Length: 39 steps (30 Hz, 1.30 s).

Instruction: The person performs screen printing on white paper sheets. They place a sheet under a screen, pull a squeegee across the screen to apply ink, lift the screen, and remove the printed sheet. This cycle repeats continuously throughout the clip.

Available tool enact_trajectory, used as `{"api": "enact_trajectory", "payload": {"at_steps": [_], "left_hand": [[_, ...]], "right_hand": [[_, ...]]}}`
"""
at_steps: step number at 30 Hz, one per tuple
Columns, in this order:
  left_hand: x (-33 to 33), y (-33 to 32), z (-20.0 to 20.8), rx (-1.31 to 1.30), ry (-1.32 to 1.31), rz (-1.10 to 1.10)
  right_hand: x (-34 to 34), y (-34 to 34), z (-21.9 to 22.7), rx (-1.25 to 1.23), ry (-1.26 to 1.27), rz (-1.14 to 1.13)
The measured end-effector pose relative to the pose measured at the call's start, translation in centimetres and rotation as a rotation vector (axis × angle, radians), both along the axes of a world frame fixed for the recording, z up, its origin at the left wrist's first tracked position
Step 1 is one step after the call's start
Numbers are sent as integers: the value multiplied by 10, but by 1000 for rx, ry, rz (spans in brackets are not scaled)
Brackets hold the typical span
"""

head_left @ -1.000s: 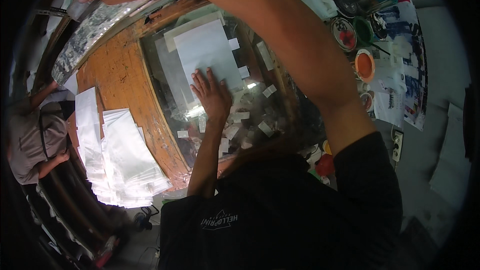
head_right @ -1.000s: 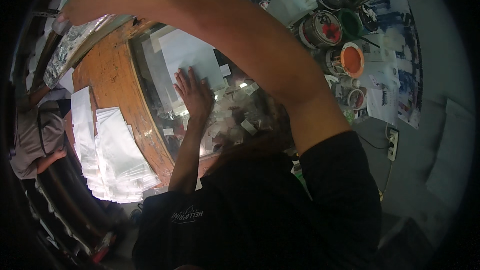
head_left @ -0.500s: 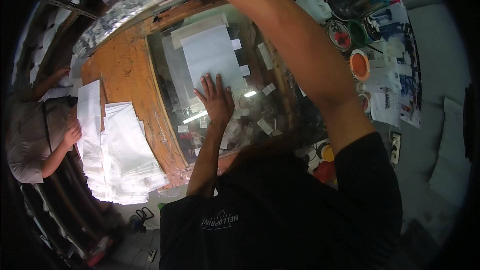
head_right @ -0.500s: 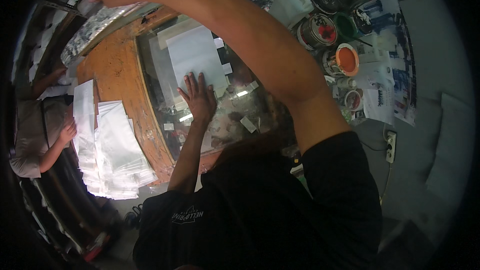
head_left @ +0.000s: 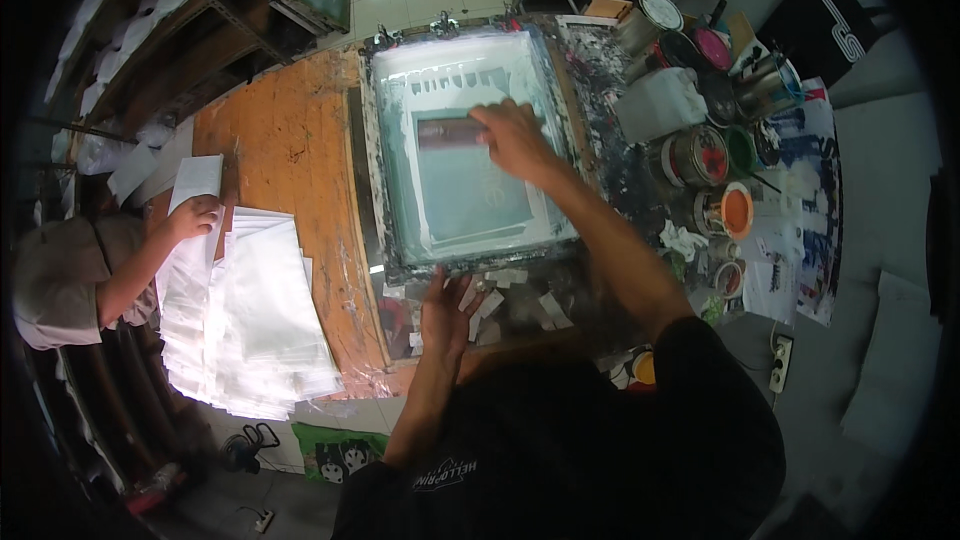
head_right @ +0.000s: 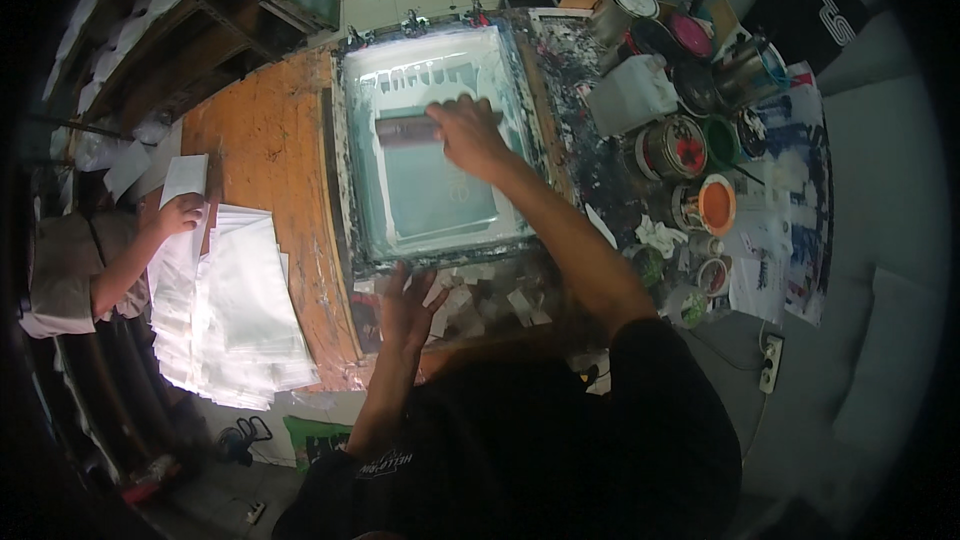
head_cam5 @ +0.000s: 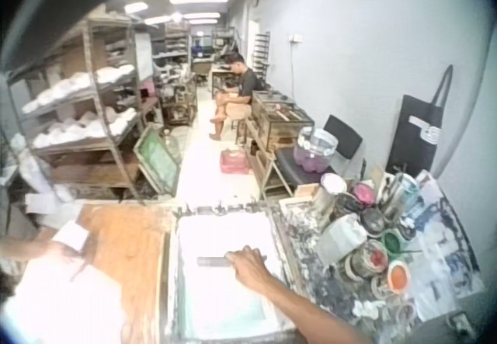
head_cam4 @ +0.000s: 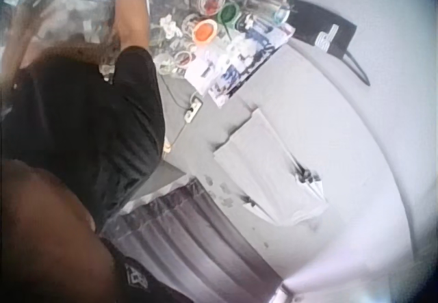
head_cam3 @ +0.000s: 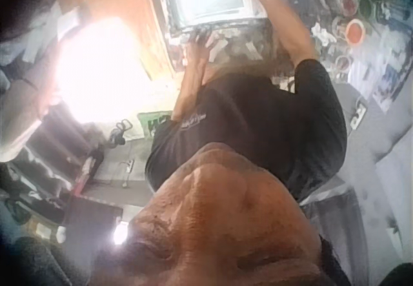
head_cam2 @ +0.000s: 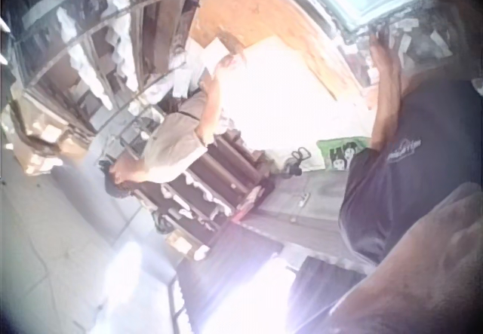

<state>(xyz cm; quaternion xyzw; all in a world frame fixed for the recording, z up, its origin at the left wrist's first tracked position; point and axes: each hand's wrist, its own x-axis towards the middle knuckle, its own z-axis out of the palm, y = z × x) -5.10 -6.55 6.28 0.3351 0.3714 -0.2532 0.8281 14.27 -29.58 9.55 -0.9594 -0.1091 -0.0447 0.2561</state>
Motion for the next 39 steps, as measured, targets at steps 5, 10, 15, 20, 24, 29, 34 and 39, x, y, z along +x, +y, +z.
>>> {"api": "enact_trajectory", "payload": {"at_steps": [5, 10, 15, 20, 24, 29, 34, 39], "left_hand": [[3, -9, -23, 30, 107, 56], [2, -7, -19, 46, 134, 117], [-2, -2, -22, 55, 116, 41], [-2, 2, -28, 27, 66, 83], [-5, 7, -36, 22, 37, 60], [-4, 6, -45, 7, 10, 51], [-3, 5, -10, -2, 29, 43], [8, 22, 47, -187, -167, 32]], "right_hand": [[121, -15, -54, -213, -124, -40], [131, -3, -47, -129, 39, 52], [69, 9, -55, -210, 84, 1], [-29, 35, -60, -193, -13, 16], [-129, 56, -51, -92, -123, 6], [-175, 66, -36, -77, -12, 14], [-159, 54, -21, -68, -129, 60], [-141, 57, 68, -98, -218, 45]]}}
